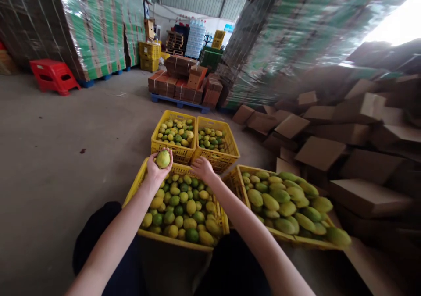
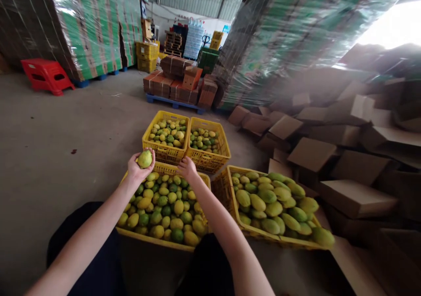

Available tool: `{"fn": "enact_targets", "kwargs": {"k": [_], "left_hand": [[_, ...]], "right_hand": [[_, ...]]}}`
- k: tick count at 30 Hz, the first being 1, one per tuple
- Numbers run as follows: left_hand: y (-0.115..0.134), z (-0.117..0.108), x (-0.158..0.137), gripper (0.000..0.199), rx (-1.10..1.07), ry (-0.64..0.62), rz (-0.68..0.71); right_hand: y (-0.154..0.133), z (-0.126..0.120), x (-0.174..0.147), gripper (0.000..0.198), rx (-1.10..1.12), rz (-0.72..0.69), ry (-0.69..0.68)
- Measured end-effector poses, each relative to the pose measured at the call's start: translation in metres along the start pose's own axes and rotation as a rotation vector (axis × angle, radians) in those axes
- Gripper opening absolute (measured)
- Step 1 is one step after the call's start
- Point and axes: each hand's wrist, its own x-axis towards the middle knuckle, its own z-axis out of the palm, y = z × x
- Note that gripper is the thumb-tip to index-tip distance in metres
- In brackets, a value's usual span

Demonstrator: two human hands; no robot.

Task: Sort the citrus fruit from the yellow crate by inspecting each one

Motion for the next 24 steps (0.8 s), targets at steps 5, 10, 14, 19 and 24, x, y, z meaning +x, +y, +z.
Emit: {"fn": "enact_targets", "kwargs": {"k": [5,10,14,19,24], "left_hand": [[-0.007,-0.005,0.006,0.031,0.032,0.010,0.003],[-0.016,-0.014,0.012,0.030,0.111,0.032,-0.018],[-0.023,-0.027,0.016,0.031,0.194,0.060,0.033],[-0.036,-0.045,0.028,0.026,0.400,0.115,-0.014],[-0.061,-0.080,0.041,0.017,0.573,0.293,-0.166]], "right_hand": [[0.046,-0.025,-0.038,0.019,-0.038,0.228,0.109],[0.048,-0.034,-0.055,0.018,0.062,0.226,0.081],[0.044,-0.026,-0.061,0.019,0.140,0.186,0.001],[0.044,-0.017,-0.070,0.016,0.214,0.140,-0.130],[0.040,-0.025,-0.075,0.015,0.265,0.119,-0.147]]}}
